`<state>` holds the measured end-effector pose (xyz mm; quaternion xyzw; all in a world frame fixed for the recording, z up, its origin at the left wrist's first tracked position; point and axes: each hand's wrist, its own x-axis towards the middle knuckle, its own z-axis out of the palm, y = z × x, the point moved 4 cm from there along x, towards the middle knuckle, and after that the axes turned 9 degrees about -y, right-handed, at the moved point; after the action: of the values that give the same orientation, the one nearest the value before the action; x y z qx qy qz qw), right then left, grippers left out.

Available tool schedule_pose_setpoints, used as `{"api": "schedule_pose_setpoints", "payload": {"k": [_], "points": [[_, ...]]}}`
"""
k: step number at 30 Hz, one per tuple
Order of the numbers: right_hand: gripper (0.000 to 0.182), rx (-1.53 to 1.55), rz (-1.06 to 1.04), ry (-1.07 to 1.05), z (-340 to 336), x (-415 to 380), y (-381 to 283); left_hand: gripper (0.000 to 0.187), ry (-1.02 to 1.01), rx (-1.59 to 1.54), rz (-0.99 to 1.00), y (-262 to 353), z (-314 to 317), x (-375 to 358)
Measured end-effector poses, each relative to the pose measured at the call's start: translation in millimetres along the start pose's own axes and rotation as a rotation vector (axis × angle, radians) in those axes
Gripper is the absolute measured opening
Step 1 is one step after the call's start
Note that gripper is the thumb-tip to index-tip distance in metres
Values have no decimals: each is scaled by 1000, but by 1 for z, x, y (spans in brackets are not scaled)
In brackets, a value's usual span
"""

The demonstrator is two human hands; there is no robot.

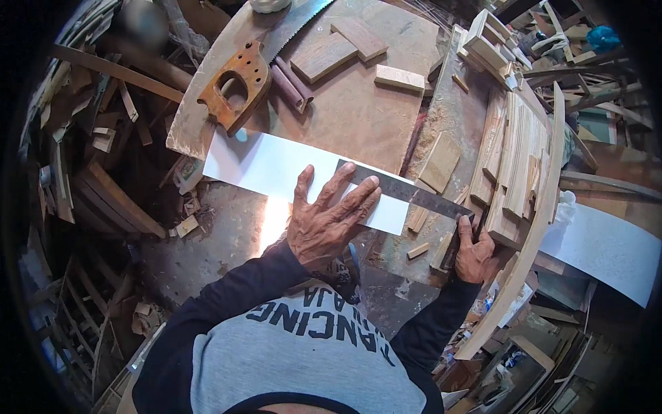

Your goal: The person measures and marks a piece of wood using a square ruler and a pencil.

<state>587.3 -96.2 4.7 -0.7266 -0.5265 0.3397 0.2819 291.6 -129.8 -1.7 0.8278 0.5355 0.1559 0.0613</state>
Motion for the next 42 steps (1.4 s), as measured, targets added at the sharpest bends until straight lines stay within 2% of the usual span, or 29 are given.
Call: {"api": "schedule_pose_setpoints", "payload": {"k": [4,7,10,14,20,24,35,42], "points": [[41,7,64,-2,-6,-5,6,55,59,-77,11,-1,2,-1],[32,339,192,-105,2,-12,7,52,57,-125,18,1,-3,-1],[34,408,131,-122,5,-16,8,47,45,-183,33,4,-9,-1],[39,340,141,-173,2,-25,8,43,55,-231,70,9,-20,-8],[35,390,115,-156,3,-39,21,38,169,-186,46,3,-31,-29],[33,367,129,-146,-1,-47,19,44,201,-172,7,-7,-32,-37],[31,306,148,-109,-2,-48,16,47,212,-211,-21,-22,-29,-42],[32,306,156,-126,-3,-47,16,39,241,-241,39,-26,-26,-39]]}}
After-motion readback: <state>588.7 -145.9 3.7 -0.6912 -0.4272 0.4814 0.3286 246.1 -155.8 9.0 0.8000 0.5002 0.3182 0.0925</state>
